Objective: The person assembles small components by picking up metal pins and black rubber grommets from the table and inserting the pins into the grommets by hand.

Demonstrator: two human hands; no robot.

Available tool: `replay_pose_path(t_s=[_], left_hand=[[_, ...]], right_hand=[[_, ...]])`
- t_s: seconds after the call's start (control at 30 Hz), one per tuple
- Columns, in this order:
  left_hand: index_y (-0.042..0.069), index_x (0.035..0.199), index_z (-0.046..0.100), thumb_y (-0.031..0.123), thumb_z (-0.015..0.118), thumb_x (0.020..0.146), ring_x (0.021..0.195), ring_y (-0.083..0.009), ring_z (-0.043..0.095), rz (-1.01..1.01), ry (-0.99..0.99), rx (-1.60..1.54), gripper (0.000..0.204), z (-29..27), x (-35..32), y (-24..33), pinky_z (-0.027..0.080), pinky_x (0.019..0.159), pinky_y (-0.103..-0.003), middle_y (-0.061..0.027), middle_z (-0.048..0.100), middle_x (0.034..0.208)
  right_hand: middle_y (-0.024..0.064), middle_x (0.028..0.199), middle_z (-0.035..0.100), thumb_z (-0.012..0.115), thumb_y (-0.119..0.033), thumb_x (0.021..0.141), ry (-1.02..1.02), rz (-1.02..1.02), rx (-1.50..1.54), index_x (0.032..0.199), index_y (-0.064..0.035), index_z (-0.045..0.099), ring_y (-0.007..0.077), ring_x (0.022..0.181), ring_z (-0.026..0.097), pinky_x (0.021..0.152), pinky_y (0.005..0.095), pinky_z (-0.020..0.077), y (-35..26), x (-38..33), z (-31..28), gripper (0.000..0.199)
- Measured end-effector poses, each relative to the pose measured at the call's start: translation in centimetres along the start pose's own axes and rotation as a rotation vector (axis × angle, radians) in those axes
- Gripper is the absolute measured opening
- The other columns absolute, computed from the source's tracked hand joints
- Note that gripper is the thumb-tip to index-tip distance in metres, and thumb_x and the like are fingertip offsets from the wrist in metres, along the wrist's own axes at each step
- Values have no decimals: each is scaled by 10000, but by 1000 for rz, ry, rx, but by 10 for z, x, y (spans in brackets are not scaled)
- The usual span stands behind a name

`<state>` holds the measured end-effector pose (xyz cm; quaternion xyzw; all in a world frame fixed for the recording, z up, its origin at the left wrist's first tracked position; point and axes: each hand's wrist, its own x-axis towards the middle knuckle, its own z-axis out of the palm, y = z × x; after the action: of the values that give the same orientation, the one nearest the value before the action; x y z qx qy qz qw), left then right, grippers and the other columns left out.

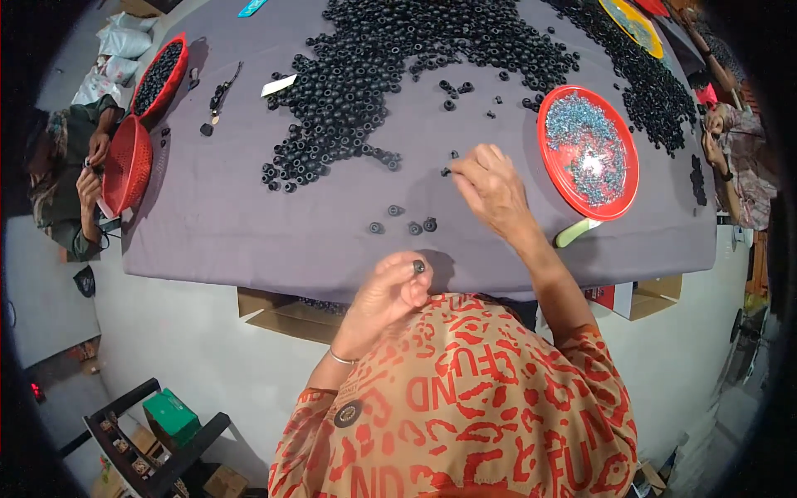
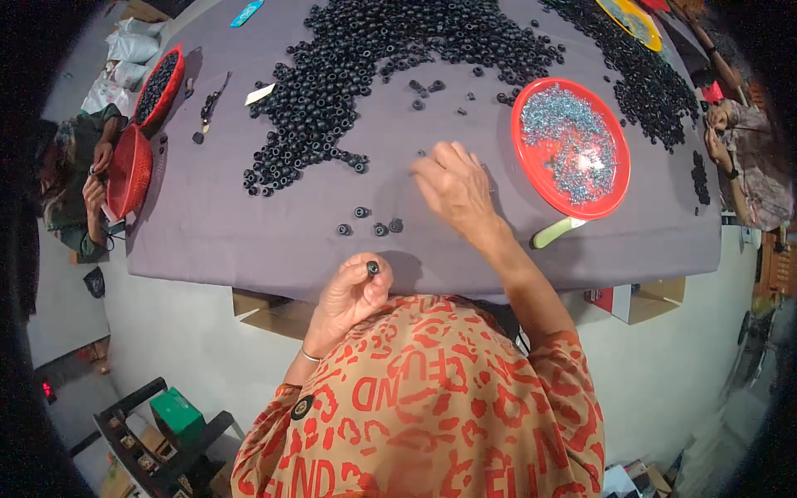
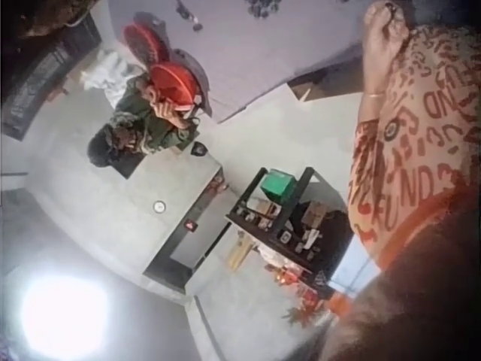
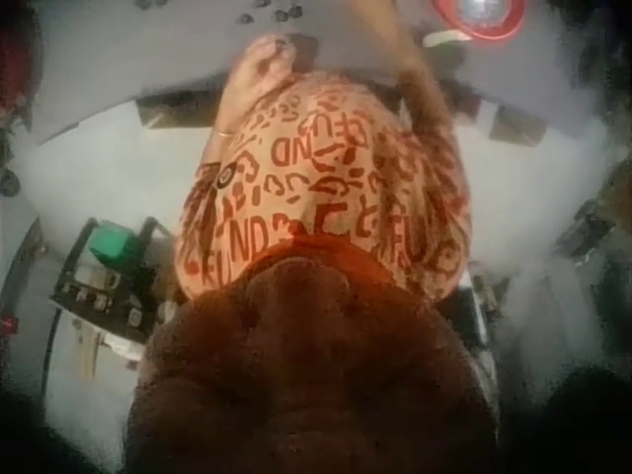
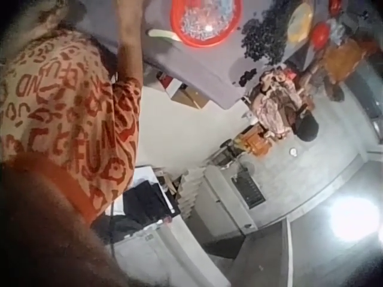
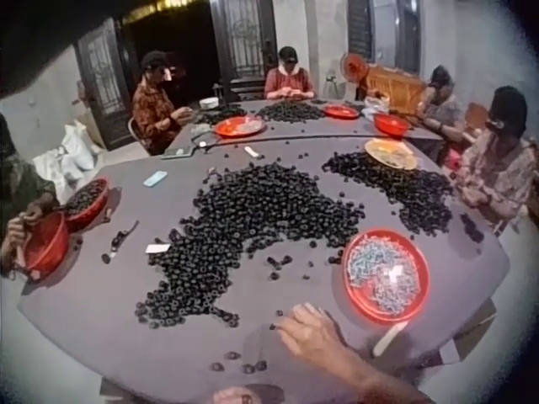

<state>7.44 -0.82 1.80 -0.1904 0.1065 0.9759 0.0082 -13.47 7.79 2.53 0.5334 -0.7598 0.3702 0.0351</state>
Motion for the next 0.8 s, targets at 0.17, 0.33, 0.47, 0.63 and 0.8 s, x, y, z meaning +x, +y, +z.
replay_pose_path(t_s=[0.17,0.33,0.47,0.63,0.8], left_hand=[[-29,884,573,99,600,824,642,-118,461,43,-37,-38,144,-4,-3,2,430,507,-221,-87,512,765],[30,942,564,112,559,848,589,-118,493,88,-41,-8,125,-4,-2,7,425,511,-238,-68,542,764],[17,945,554,117,554,851,604,-103,495,125,-76,13,137,8,1,10,422,507,-227,-66,540,772],[16,953,545,126,548,859,608,-92,498,119,-88,5,145,26,6,8,424,510,-219,-67,548,781],[29,943,539,142,544,871,613,-89,510,87,-63,5,134,34,7,0,434,510,-221,-63,562,778]], right_hand=[[56,784,493,636,-16,679,-97,-74,-158,846,-71,604,239,769,498,650,365,395,6,10,16,179],[52,784,574,619,-19,764,-166,98,272,891,-50,601,153,716,562,596,260,429,-9,6,-1,132],[40,803,604,596,-15,811,-250,383,690,917,-7,591,99,694,572,584,209,437,-38,-4,-21,106],[50,822,588,590,27,810,-257,592,1024,949,46,586,109,704,572,633,220,469,-58,-20,-34,141],[83,859,587,584,47,802,-161,437,1051,954,57,579,129,716,584,653,230,488,-64,-32,-43,152]])
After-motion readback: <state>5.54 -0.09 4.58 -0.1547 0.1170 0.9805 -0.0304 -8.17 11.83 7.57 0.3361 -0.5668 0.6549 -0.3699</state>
